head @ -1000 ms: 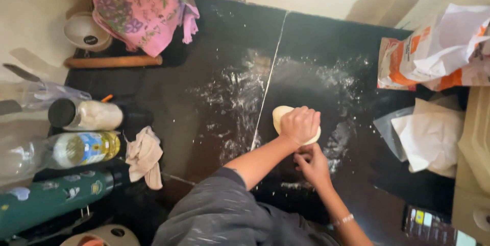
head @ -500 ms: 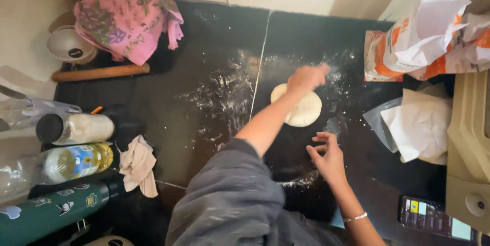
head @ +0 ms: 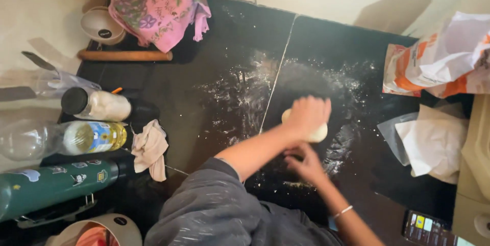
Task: Kneading a ball of dough on a floured countertop.
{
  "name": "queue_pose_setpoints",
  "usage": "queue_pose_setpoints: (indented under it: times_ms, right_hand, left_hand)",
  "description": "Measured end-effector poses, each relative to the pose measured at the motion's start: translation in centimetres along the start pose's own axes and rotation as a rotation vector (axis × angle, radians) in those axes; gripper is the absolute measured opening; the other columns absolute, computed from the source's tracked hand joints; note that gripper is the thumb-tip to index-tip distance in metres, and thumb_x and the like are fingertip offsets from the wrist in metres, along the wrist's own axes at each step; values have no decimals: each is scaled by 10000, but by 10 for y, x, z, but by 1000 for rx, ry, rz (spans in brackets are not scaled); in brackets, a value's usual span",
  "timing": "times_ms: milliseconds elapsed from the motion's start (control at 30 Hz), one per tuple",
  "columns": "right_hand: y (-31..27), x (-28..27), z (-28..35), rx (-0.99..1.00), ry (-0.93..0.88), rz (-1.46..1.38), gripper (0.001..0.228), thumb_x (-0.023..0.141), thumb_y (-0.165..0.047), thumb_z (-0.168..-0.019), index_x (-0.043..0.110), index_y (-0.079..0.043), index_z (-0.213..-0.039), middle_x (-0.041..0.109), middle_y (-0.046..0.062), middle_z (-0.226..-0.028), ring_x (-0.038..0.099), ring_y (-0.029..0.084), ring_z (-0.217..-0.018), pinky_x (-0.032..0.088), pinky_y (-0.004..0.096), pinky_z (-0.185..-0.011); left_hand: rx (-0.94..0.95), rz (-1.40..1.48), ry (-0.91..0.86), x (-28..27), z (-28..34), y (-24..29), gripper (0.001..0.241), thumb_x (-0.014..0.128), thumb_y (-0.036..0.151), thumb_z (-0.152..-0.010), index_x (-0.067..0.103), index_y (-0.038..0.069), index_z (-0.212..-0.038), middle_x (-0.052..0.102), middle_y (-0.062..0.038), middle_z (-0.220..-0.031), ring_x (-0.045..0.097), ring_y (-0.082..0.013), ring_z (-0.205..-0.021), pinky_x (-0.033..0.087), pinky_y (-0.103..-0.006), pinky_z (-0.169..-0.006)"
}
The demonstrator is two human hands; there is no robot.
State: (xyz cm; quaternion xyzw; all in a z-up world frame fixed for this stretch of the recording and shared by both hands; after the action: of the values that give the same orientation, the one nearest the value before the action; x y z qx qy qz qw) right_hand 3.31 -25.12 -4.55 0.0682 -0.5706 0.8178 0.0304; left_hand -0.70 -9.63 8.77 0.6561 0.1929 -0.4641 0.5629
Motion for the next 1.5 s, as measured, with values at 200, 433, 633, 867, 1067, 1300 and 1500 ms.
queue_pose_setpoints:
  times_ms: [200,433,633,867,1067,1300,1500]
  right_hand:
    - [-45,9,10,-189,-184,524,169,864,-212,-773,771,-98,-855,751,91,-779,766,296,-813,614,445,-710]
    - [-58,-72,-4,-45,149,498,131,752,-66,-757,755,-59,-888,748,22,-845,687,139,-696,576,265,-684]
    - [-68,-97,-34,-32,394,274,777,789,28,-841,323,65,-1463,469,349,-1365,693,423,-943,605,436,-555]
    - [-39,-71,-42,116,411,-15,698,915,15,-712,413,88,-1191,523,242,-1095,686,361,-868,635,534,-552]
    - [-42,3,-20,247,415,104,641,958,-107,-656,508,4,-1098,643,201,-821,711,361,-589,609,471,-434]
    - [-17,-52,-16,400,144,878,454,893,-533,-660,693,-155,-813,758,57,-616,782,295,-783,598,436,-741]
    - [-11,-101,-20,319,347,767,459,880,-460,-749,657,-171,-1028,792,59,-820,767,340,-855,577,491,-780]
  left_hand:
    - [426,-253,695,39,0,-3,360,508,312,-934,566,139,-623,528,-55,-587,617,-243,-535,488,-352,-483]
    - [393,-157,501,44,-63,2,118,639,203,-815,647,88,-841,604,-90,-875,562,-268,-789,422,-403,-702]
    - [359,35,263,63,-94,-15,401,557,496,-800,566,111,-690,591,-114,-659,662,-361,-710,505,-513,-628]
    - [-321,262,-326,9,-79,-67,819,289,667,-939,783,22,-1044,735,-253,-1148,637,-437,-1237,499,-562,-1003]
    - [-84,180,-126,0,-18,-37,695,349,530,-988,752,19,-741,738,-238,-785,727,-449,-906,565,-544,-778]
    - [409,-338,696,16,35,-31,320,493,336,-975,485,204,-683,452,-4,-623,580,-196,-552,476,-308,-482]
    - [414,-224,509,65,-44,-51,283,447,373,-938,554,183,-759,531,-26,-683,643,-260,-674,500,-410,-576]
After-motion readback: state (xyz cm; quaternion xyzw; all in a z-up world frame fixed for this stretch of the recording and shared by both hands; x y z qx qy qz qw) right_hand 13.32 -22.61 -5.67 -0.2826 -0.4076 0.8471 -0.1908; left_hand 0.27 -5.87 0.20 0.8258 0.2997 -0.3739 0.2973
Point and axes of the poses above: each hand's wrist, its own z-axis away from the middle knuckle, its own x-axis out of the palm, y = z × x, the point moved 4 cm from there along -z, towards the middle knuckle
